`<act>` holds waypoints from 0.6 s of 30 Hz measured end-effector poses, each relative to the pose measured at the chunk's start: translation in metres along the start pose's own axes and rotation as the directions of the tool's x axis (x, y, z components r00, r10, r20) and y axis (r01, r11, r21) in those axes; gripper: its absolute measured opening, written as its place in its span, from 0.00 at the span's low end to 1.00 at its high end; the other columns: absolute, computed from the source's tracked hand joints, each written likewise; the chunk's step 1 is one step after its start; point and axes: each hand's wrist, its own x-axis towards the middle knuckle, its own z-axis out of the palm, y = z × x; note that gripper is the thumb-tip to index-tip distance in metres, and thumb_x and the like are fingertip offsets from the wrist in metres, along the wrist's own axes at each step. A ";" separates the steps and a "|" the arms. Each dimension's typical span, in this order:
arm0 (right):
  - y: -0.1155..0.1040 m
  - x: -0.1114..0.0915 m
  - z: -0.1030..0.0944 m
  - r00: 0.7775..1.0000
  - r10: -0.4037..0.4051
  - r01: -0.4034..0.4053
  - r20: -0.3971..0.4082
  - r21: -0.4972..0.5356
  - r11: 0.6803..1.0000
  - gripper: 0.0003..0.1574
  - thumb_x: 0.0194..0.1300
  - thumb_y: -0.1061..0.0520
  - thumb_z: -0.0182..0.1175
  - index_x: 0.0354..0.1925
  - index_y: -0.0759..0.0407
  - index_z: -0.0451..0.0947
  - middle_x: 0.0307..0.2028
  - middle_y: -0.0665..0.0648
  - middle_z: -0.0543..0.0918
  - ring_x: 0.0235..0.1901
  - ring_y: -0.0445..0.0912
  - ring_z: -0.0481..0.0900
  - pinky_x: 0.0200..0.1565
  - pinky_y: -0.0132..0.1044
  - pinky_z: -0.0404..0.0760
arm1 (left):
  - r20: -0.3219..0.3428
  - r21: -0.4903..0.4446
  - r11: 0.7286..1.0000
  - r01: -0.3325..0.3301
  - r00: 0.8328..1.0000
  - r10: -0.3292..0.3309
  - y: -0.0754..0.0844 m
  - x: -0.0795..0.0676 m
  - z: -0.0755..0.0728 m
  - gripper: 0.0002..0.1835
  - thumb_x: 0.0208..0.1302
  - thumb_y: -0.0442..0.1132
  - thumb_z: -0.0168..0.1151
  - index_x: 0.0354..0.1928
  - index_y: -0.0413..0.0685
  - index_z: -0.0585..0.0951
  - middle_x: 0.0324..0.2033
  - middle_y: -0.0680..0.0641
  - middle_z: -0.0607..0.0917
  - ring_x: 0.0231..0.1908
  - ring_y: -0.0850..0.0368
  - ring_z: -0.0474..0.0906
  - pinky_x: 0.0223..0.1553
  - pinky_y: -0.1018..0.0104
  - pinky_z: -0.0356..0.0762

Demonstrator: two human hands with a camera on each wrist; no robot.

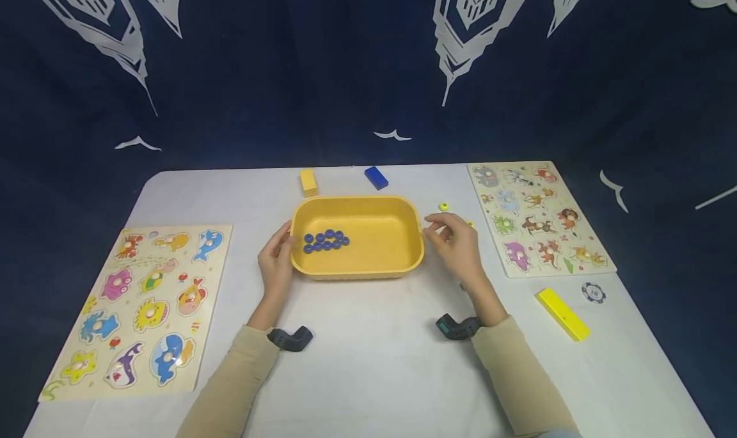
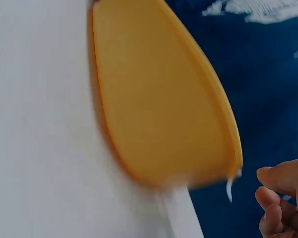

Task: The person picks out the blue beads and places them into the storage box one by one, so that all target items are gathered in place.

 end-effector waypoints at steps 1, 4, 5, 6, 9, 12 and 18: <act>0.008 -0.002 -0.005 0.999 0.026 -0.026 -0.021 -0.011 1.000 0.13 0.54 0.57 0.62 0.40 0.57 0.78 0.29 0.52 0.79 0.23 0.42 0.70 0.19 0.25 0.69 | 0.001 0.000 1.000 0.001 1.000 -0.001 0.000 0.000 0.000 0.18 0.61 0.33 0.50 0.54 0.43 0.73 0.50 0.43 0.77 0.49 0.48 0.74 0.45 0.78 0.75; 0.029 -0.008 -0.018 0.991 0.117 -0.119 -0.064 -0.024 0.993 0.13 0.54 0.57 0.62 0.41 0.56 0.78 0.32 0.53 0.79 0.25 0.43 0.71 0.18 0.25 0.69 | 0.008 0.006 1.000 0.000 1.000 0.000 0.000 0.000 0.000 0.18 0.61 0.33 0.50 0.54 0.43 0.73 0.51 0.43 0.77 0.50 0.49 0.73 0.46 0.79 0.74; 0.035 -0.010 -0.021 0.986 0.154 -0.156 -0.071 -0.024 0.987 0.14 0.54 0.57 0.61 0.41 0.56 0.78 0.33 0.53 0.79 0.26 0.43 0.71 0.18 0.26 0.69 | 0.010 0.007 1.000 -0.002 1.000 0.002 0.000 0.000 0.000 0.18 0.61 0.33 0.49 0.55 0.42 0.73 0.52 0.43 0.76 0.50 0.49 0.73 0.46 0.79 0.74; 0.040 -0.011 -0.024 0.980 0.187 -0.189 -0.072 -0.025 0.982 0.14 0.55 0.57 0.61 0.42 0.56 0.77 0.34 0.54 0.79 0.26 0.44 0.71 0.18 0.26 0.69 | 0.011 0.009 1.000 -0.002 1.000 0.002 -0.002 0.001 0.000 0.18 0.61 0.33 0.49 0.55 0.42 0.73 0.52 0.43 0.76 0.50 0.49 0.73 0.47 0.78 0.74; 0.054 -0.014 -0.029 0.965 0.255 -0.258 -0.066 -0.035 0.966 0.15 0.56 0.56 0.60 0.44 0.54 0.77 0.37 0.54 0.79 0.28 0.43 0.72 0.19 0.27 0.71 | 0.015 0.010 1.000 0.001 1.000 -0.001 -0.012 0.004 -0.001 0.18 0.62 0.34 0.49 0.55 0.44 0.73 0.51 0.44 0.77 0.50 0.51 0.74 0.47 0.77 0.74; 0.063 -0.016 -0.030 0.959 0.279 -0.282 -0.056 -0.055 0.958 0.16 0.57 0.54 0.59 0.45 0.54 0.76 0.38 0.54 0.79 0.29 0.43 0.71 0.20 0.28 0.71 | 0.016 0.006 1.000 0.009 1.000 -0.009 -0.022 0.008 -0.002 0.18 0.62 0.36 0.50 0.55 0.48 0.73 0.50 0.45 0.78 0.49 0.54 0.74 0.46 0.76 0.75; 0.074 -0.017 -0.027 0.958 0.287 -0.288 -0.024 -0.080 0.954 0.14 0.55 0.57 0.60 0.42 0.55 0.77 0.36 0.55 0.80 0.27 0.44 0.72 0.20 0.27 0.72 | 0.007 0.013 1.000 -0.005 1.000 0.004 -0.028 0.008 -0.001 0.17 0.62 0.40 0.51 0.54 0.56 0.74 0.51 0.49 0.77 0.50 0.56 0.73 0.48 0.76 0.74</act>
